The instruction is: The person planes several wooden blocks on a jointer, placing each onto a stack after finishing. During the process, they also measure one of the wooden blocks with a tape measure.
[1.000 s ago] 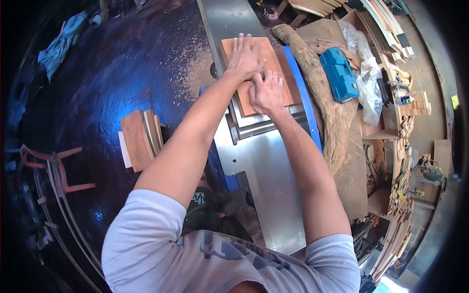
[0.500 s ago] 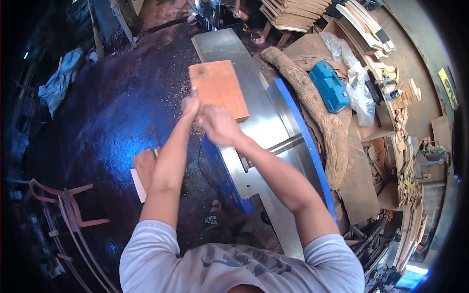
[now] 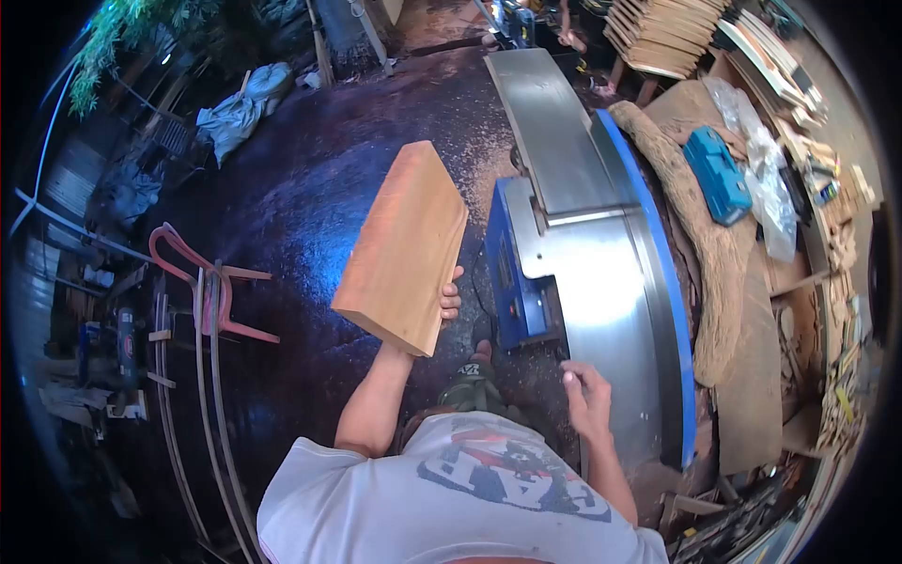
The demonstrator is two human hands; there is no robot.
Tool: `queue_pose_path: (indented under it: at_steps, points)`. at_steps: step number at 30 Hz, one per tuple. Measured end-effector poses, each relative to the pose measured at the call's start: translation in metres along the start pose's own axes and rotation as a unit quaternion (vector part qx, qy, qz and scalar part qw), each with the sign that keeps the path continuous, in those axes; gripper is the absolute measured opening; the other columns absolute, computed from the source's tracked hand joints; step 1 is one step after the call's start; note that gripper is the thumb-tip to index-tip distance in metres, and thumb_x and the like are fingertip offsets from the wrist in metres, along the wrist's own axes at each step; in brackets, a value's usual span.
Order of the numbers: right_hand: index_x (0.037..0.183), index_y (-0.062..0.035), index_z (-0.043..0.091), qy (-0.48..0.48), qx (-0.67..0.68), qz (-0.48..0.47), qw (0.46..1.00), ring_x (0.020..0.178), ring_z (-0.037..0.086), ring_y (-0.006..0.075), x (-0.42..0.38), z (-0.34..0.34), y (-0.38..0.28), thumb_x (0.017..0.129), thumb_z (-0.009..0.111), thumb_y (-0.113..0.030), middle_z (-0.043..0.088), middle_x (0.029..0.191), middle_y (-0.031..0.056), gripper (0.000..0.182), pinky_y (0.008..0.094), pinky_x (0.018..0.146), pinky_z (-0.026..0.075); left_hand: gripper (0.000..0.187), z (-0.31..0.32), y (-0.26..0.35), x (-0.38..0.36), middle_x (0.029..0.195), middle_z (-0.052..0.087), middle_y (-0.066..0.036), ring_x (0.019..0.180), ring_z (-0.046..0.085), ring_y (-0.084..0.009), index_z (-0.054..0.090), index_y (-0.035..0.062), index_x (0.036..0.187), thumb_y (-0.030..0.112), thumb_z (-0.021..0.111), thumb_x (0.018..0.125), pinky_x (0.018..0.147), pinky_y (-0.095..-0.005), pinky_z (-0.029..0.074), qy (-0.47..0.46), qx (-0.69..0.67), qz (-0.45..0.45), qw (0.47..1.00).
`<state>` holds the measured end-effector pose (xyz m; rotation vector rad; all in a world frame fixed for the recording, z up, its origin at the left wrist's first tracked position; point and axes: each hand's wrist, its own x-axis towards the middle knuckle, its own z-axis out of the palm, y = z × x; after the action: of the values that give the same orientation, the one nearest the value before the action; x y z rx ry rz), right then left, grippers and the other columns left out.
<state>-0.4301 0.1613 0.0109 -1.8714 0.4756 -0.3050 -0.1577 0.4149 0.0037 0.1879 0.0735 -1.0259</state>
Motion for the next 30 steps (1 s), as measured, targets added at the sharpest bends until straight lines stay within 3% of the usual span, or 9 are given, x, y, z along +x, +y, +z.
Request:
queue_pose_path:
  at_steps: [6,14,19,22,25,26,27,28,30]
  points:
    - [0.11,0.0021,0.072,0.047,-0.024,-0.103,0.993,0.093,0.072,0.0281,-0.057,-0.021,-0.025,0.099,0.065,-0.009,0.074,0.107,0.018,0.017,0.0368,0.085,0.056,0.072,0.0,-0.083,-0.028,0.106,0.059,-0.017,0.091,0.059,-0.0262,0.026,-0.0096,0.159,0.039,0.044,0.11,0.079,-0.0403,0.051,-0.183,-0.155,-0.123,0.963]
    - [0.11,0.0035,0.073,0.072,0.002,-0.009,0.997,0.097,0.071,0.0224,-0.137,-0.04,0.001,0.1,0.063,-0.011,0.075,0.107,0.0162,0.02,0.0337,0.089,0.053,0.077,0.04,-0.158,-0.041,0.104,0.054,-0.017,0.09,0.056,-0.0255,0.022,-0.0103,0.159,0.043,0.044,0.109,0.079,-0.04,0.05,-0.232,-0.191,-0.227,0.926]
    - [0.11,0.0035,0.073,0.123,-0.022,-0.029,0.992,0.097,0.071,0.0231,-0.159,-0.051,0.005,0.1,0.064,-0.011,0.075,0.106,0.0158,0.02,0.0338,0.087,0.054,0.078,0.054,-0.176,-0.037,0.104,0.054,-0.017,0.089,0.056,-0.0255,0.023,-0.0091,0.159,0.047,0.043,0.108,0.078,-0.0397,0.049,-0.212,-0.153,-0.271,0.926]
    - [0.11,0.0028,0.072,0.147,-0.029,-0.039,0.988,0.095,0.071,0.0252,-0.166,-0.062,0.003,0.098,0.066,-0.009,0.075,0.105,0.0166,0.018,0.0347,0.085,0.055,0.08,0.062,-0.169,-0.032,0.102,0.055,-0.015,0.088,0.056,-0.025,0.025,-0.0071,0.16,0.048,0.047,0.107,0.077,-0.0393,0.049,-0.15,-0.058,-0.291,0.943]
    - [0.11,0.0018,0.071,0.193,-0.059,-0.052,0.978,0.091,0.072,0.0302,-0.175,-0.093,0.001,0.095,0.07,-0.009,0.074,0.106,0.0183,0.019,0.0371,0.084,0.056,0.081,0.045,-0.136,-0.015,0.098,0.06,-0.015,0.081,0.06,-0.0256,0.031,-0.0067,0.159,0.049,0.053,0.104,0.071,-0.039,0.054,-0.088,0.188,-0.21,0.955]
    - [0.11,0.0017,0.071,0.215,-0.067,-0.051,0.973,0.092,0.072,0.0311,-0.18,-0.109,-0.004,0.093,0.071,-0.009,0.074,0.107,0.0182,0.02,0.0381,0.085,0.056,0.076,0.073,-0.12,-0.017,0.108,0.065,-0.02,0.092,0.069,-0.0307,0.038,-0.007,0.155,0.049,0.052,0.106,0.081,-0.0416,0.06,-0.014,0.13,-0.255,0.958]
    - [0.111,0.0015,0.071,0.23,-0.074,-0.054,0.969,0.093,0.071,0.032,-0.181,-0.125,-0.013,0.092,0.073,-0.009,0.074,0.108,0.018,0.022,0.0391,0.086,0.056,0.072,0.077,-0.11,-0.008,0.115,0.066,-0.022,0.101,0.07,-0.0309,0.042,-0.0064,0.153,0.049,0.051,0.107,0.087,-0.0413,0.06,0.06,0.368,-0.135,0.918]
    - [0.114,0.0004,0.07,0.25,-0.151,-0.103,0.951,0.1,0.069,0.034,-0.178,-0.146,-0.025,0.088,0.075,-0.01,0.072,0.114,0.0179,0.028,0.0414,0.09,0.055,0.069,0.093,-0.106,0.004,0.122,0.067,-0.023,0.108,0.07,-0.029,0.049,-0.0054,0.148,0.049,0.053,0.107,0.091,-0.0402,0.06,0.037,0.499,-0.064,0.864]
    - [0.124,-0.0015,0.066,0.255,-0.275,-0.198,0.906,0.112,0.065,0.0373,-0.165,-0.182,-0.073,0.083,0.079,-0.011,0.068,0.125,0.0184,0.044,0.0462,0.097,0.052,0.065,0.142,-0.108,0.023,0.123,0.072,-0.02,0.112,0.071,-0.0248,0.06,-0.0047,0.138,0.047,0.069,0.1,0.097,-0.0387,0.058,0.016,0.735,0.067,0.675]
